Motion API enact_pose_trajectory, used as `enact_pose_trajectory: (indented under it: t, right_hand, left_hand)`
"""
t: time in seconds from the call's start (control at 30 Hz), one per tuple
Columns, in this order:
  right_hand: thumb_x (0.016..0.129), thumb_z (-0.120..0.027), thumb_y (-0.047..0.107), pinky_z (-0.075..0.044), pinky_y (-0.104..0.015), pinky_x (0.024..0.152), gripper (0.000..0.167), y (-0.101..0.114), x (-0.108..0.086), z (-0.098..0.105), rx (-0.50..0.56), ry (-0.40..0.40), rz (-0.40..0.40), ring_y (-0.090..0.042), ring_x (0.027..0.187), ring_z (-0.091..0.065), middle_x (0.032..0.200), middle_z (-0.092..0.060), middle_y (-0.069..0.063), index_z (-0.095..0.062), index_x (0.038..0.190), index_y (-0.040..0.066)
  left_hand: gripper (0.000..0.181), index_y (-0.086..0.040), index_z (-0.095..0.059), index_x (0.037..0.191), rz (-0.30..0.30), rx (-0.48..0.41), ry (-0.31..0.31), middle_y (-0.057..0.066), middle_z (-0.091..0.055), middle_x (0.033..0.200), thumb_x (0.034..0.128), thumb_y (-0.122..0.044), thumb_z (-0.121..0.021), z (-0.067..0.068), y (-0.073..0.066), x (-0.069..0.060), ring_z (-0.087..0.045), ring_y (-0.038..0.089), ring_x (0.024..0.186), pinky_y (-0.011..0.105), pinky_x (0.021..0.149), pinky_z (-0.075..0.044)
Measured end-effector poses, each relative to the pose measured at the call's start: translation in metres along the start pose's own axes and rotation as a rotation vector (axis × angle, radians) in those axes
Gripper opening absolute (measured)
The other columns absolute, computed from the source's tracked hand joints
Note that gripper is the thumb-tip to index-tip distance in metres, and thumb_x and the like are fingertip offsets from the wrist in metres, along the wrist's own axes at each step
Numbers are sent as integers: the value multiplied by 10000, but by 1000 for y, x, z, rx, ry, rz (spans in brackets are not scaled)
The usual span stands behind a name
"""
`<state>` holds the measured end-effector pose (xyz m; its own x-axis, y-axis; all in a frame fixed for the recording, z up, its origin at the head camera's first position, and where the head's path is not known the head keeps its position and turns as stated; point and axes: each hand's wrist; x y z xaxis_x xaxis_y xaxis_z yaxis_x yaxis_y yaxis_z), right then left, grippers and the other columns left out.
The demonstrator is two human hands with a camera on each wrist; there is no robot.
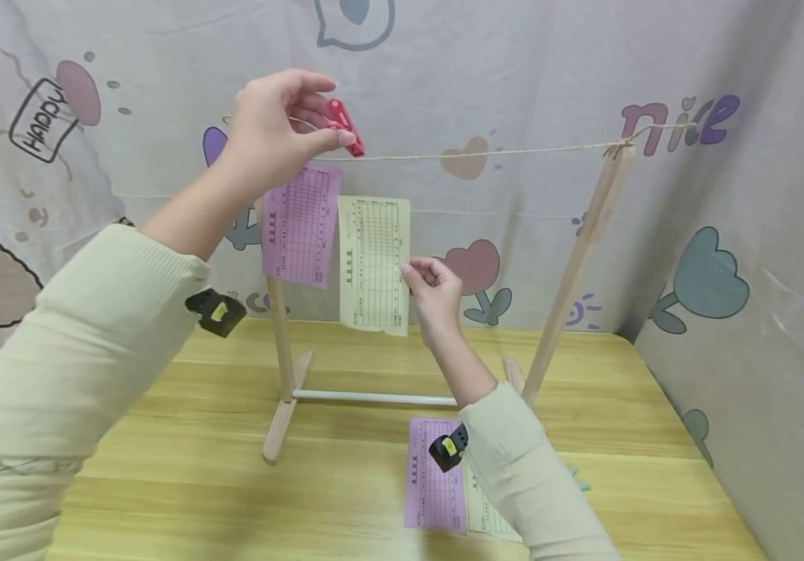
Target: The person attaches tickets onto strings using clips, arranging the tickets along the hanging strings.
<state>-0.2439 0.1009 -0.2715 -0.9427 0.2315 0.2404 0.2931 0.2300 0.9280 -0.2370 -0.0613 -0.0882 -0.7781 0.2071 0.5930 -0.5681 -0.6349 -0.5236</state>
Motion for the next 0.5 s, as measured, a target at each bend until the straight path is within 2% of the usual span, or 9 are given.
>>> enact_pose_trajectory:
  t: [0.07, 0.27, 0.5]
  right_hand:
    - [870, -603, 8, -455, -158, 616, 46, 0, 2, -1, 8, 2, -5, -16, 627, -552, 657, -615, 108, -594, 905, 36]
    - [869, -604, 4, -449, -162, 606, 40, 0, 8, -3, 54, 1, 0, -23, 629, -561, 662, -631, 100, -608, 907, 12]
    - [871, -590, -19, -450, -150, 581, 89, 4, 14, -5, 79, -10, 5, -11, 610, -556, 647, -623, 107, -585, 852, 68]
  left_hand:
    - [495, -86, -551, 1258, 27, -4, -3, 41, -646, 1074, 805, -188, -721, -1, 0, 3, -574, 50, 897, 129, 825, -472]
    - [374, -84, -619, 1156, 55, -4, -6, 24, -643, 1005, 816, -210, -709, -8, -1, 11, -570, 47, 849, 137, 795, -477]
    - [371, -97, -593, 1171, 126, -39, 13, 14, -649, 1093, 829, -198, -697, -11, -2, 14, -570, 35, 842, 151, 737, -461]
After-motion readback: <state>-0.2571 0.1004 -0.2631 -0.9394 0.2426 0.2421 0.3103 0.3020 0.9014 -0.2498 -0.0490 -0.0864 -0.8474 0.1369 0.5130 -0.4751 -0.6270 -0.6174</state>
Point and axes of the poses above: each hand's wrist, its own x-axis towards the middle knuckle, its own z-axis out of the back of the hand, y = z × x
